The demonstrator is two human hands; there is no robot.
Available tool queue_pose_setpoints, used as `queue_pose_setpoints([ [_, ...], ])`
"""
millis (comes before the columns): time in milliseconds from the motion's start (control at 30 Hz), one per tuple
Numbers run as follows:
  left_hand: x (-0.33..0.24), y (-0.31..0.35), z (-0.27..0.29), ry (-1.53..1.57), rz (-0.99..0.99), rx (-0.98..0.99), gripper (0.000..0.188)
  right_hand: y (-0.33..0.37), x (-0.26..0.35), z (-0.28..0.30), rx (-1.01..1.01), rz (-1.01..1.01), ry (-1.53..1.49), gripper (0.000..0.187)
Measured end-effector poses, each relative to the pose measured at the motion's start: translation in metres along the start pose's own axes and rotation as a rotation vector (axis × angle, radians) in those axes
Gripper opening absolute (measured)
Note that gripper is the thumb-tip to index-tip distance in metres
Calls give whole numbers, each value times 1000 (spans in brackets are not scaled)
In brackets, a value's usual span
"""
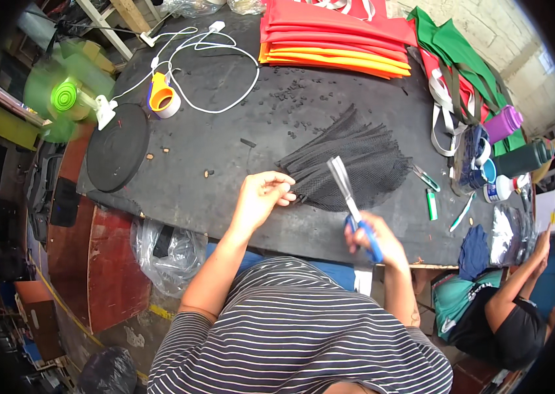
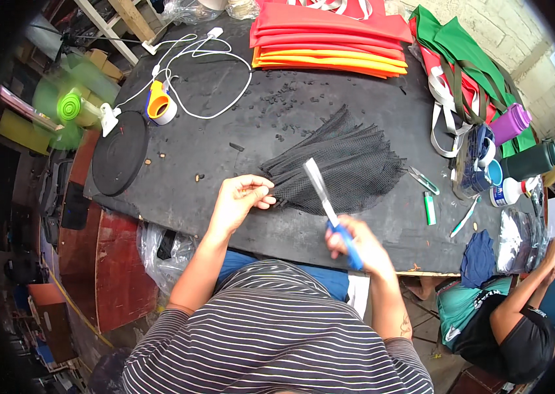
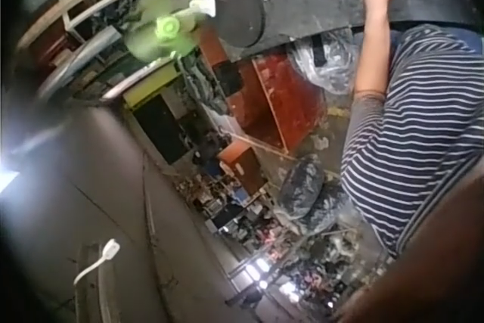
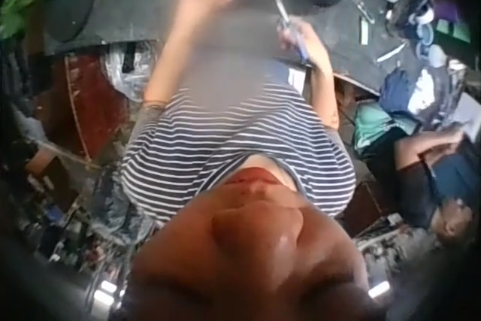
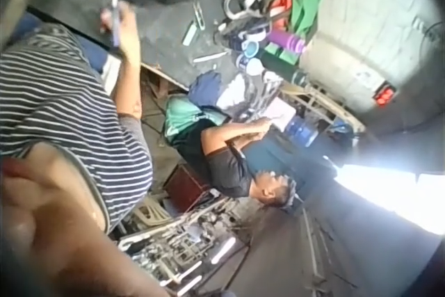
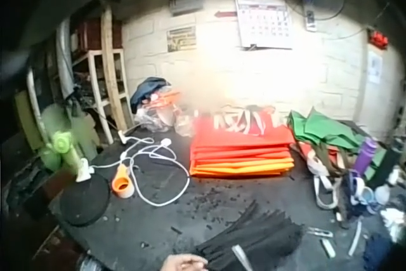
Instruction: Cutting mesh fabric pieces with scissors at a manufacturing workbench.
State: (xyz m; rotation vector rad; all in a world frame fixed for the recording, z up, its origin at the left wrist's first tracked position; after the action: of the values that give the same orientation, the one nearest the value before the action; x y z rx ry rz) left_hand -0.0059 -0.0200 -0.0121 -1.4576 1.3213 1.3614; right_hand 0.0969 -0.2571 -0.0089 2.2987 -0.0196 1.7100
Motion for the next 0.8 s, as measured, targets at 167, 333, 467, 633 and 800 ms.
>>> queue_pose_setpoints([
  [167, -4, 3, -1, -7, 1, 20, 14, 8, -20, -31, 140, -229, -168, 24],
  [333, -11, 5, -5, 32, -21, -12, 27, -2, -20, -41, 132, -251, -173, 24],
  [467, -11, 6, -6, 97, -13, -4, 31, -9, -23, -42, 150, -211, -166, 32],
  [633, -12, 6, -5, 144, 7, 7, 34, -18, -22, -43, 99, -199, -152, 30],
  [800, -12, 7, -4, 177, 3, 3, 36, -20, -21, -42, 70, -223, -158, 23],
])
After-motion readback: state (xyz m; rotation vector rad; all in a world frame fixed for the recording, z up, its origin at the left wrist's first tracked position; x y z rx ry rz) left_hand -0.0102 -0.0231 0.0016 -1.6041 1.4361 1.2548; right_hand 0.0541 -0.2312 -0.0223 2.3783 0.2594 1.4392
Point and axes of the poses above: each hand's wrist, its own y-axis away from the middle knuckle, its own z-axis out of the back of the hand, x = y × z, the point moved 1 cm from there along -y, towards the middle knuckle, and after that the axes turned 15 degrees about x, right-handed, at the moved point
